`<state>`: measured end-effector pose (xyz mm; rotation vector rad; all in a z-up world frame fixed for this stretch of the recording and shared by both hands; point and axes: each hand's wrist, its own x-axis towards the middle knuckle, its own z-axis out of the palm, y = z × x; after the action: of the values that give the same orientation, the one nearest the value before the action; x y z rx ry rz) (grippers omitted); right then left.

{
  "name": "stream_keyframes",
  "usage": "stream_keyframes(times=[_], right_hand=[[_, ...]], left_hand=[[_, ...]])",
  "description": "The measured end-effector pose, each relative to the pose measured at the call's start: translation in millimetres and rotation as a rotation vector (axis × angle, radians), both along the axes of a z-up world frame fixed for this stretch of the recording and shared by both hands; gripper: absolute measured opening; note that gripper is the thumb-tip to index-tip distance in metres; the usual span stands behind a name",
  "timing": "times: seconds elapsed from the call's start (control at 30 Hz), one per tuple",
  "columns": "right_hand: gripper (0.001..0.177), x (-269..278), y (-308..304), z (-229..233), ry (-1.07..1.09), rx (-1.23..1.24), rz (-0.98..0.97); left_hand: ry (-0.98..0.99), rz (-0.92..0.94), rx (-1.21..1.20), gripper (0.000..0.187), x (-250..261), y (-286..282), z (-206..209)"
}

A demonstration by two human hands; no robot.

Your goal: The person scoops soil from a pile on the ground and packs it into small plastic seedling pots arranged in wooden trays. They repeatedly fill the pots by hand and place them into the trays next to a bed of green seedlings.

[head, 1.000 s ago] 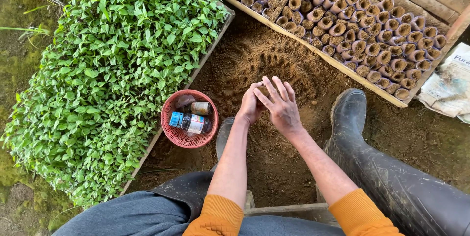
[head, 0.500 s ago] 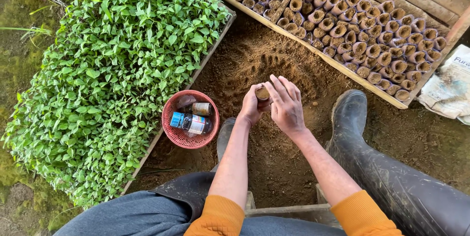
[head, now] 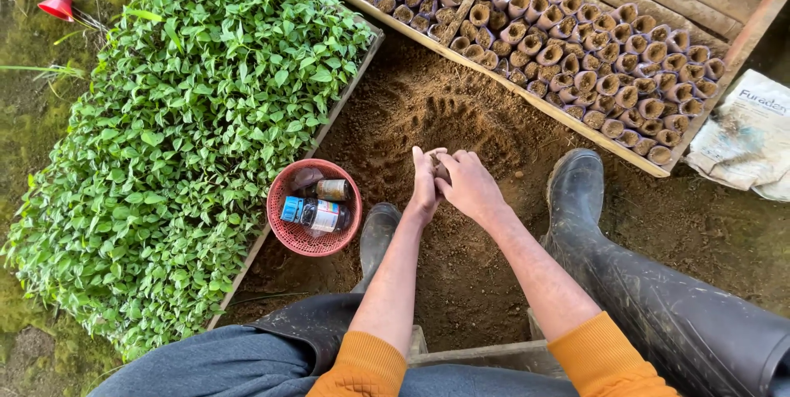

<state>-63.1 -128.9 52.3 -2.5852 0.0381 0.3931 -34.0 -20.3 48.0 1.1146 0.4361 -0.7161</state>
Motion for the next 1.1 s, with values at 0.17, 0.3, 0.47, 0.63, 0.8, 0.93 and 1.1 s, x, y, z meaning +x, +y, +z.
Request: stream_keyframes(times=[0.17, 0.3, 0.47, 0.63, 0.8, 0.93, 1.1], right_hand=[[0.048, -2.3, -1.2, 19.5, 0.152, 0.021, 0.035], [0.045, -1.8, 7.7, 8.5, 0.221, -0.014, 0.037], [0.044, -1.4, 10.0, 20.2, 0.254, 0.074, -0.041], [0.023, 2.0, -11.7, 30.4, 0.214, 0.254, -0.100], [0.024, 13.7, -50.3, 36.1, 0.321, 0.180, -0.194], [0.027, 29.8, -99.0, -21.4, 0.371, 0.081, -0.185], [0.042, 88.2, -180.6, 28.1, 0.490, 0.067, -0.262]], left_hand=[[0.077, 0.010, 0.061, 0.101, -14.4, -3.3, -60.6], [0.104, -0.006, 0.071, 0.108, -9.2, -7.2, -79.2], [0.128, -0.066, 0.033, 0.102, -11.5, -5.1, -40.5], [0.170, -0.147, -0.013, 0.096, -10.3, -1.2, 5.5], [-0.003, -0.286, 0.394, 0.089, 0.1, 8.0, 9.7], [-0.820, -0.748, 0.867, 0.053, -49.3, 2.2, 20.6], [-1.036, -1.563, 1.177, 0.058, -82.6, 3.9, 40.2]])
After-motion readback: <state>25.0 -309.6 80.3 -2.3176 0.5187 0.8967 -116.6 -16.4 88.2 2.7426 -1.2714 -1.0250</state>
